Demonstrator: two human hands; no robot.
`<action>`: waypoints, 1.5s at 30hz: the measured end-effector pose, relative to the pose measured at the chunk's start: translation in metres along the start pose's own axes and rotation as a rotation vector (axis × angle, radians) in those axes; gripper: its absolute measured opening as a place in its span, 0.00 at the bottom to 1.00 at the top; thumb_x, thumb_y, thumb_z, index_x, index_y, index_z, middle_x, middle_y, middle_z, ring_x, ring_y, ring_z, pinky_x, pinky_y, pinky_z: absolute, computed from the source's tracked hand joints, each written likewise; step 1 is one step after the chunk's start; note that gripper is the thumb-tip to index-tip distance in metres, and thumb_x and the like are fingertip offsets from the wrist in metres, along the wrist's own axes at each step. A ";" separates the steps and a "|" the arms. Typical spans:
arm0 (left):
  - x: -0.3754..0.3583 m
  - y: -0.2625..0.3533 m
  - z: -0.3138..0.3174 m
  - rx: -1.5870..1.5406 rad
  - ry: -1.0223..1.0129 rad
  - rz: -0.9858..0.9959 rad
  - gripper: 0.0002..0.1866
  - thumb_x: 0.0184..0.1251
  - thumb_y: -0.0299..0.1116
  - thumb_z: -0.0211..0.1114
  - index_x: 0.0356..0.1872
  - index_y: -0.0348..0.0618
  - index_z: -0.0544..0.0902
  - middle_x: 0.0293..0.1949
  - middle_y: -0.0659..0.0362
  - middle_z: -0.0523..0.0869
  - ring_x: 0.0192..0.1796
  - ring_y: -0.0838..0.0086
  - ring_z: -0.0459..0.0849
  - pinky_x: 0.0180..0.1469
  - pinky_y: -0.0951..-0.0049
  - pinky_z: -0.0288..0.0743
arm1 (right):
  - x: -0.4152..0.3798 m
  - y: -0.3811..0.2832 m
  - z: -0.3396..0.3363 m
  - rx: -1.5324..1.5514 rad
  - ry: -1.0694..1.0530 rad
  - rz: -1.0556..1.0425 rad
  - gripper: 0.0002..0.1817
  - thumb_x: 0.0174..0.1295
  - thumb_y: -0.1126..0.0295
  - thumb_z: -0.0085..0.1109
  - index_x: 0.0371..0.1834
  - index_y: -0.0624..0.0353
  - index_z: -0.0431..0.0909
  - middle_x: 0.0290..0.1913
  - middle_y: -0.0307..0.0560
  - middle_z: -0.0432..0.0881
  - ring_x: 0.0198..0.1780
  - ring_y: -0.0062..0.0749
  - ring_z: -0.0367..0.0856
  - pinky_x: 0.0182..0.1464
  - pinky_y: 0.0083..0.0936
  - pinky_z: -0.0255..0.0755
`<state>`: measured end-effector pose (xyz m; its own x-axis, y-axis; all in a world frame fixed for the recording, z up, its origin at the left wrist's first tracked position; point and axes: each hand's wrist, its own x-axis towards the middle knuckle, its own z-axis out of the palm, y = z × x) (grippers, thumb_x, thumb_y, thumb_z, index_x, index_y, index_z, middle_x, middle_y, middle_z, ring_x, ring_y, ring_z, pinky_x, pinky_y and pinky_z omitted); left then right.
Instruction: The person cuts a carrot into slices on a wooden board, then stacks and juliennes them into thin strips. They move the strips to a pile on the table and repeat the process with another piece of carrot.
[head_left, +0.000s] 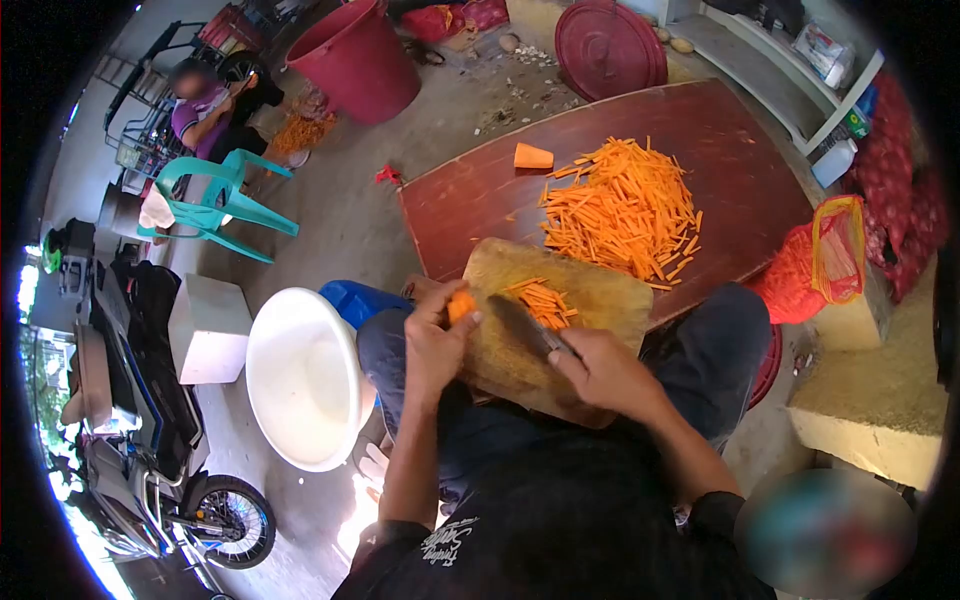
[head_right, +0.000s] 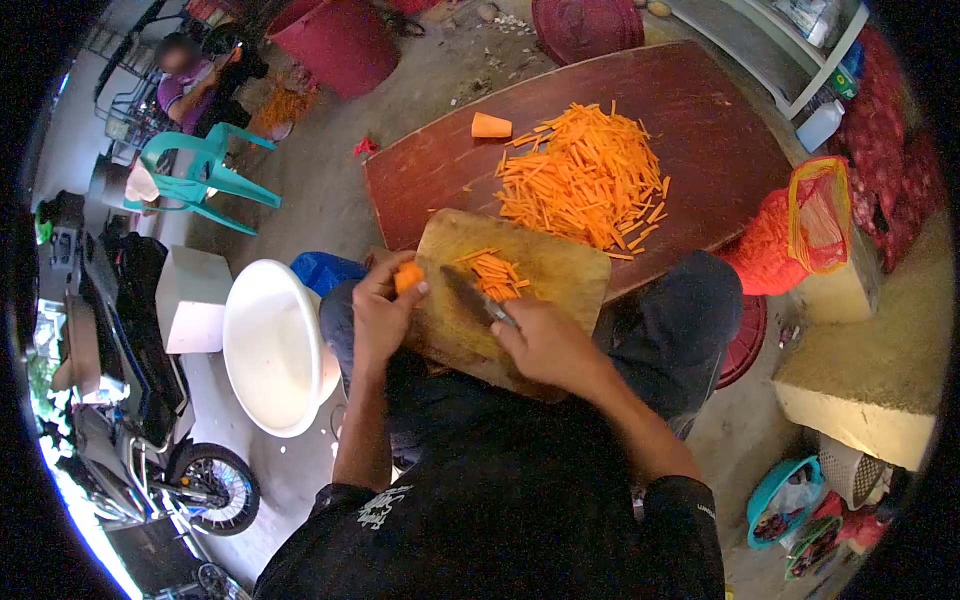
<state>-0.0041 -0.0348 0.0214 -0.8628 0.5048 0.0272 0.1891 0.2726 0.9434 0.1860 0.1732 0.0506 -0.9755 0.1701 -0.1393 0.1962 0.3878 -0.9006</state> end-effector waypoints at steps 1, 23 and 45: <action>-0.005 -0.006 0.006 0.025 -0.022 0.002 0.24 0.67 0.19 0.81 0.64 0.32 0.89 0.55 0.51 0.94 0.56 0.71 0.92 0.62 0.70 0.85 | 0.000 0.004 -0.007 0.009 0.043 0.021 0.17 0.79 0.60 0.64 0.48 0.69 0.82 0.41 0.71 0.86 0.47 0.72 0.87 0.51 0.56 0.79; -0.022 -0.004 0.036 0.421 -0.241 0.466 0.32 0.63 0.31 0.85 0.68 0.34 0.86 0.52 0.41 0.85 0.56 0.42 0.88 0.57 0.52 0.84 | -0.028 -0.006 -0.011 -0.022 0.055 0.016 0.15 0.81 0.63 0.62 0.51 0.68 0.80 0.46 0.71 0.85 0.50 0.71 0.85 0.54 0.54 0.78; -0.034 -0.009 0.039 0.347 -0.258 0.404 0.24 0.65 0.24 0.82 0.62 0.34 0.86 0.57 0.40 0.82 0.59 0.40 0.87 0.58 0.50 0.84 | -0.032 -0.013 -0.006 -0.014 0.017 0.013 0.18 0.83 0.65 0.60 0.66 0.66 0.77 0.51 0.75 0.87 0.55 0.75 0.87 0.56 0.57 0.80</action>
<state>0.0417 -0.0219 -0.0009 -0.5572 0.7952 0.2394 0.6584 0.2473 0.7109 0.2152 0.1682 0.0697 -0.9711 0.1908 -0.1433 0.2099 0.3978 -0.8931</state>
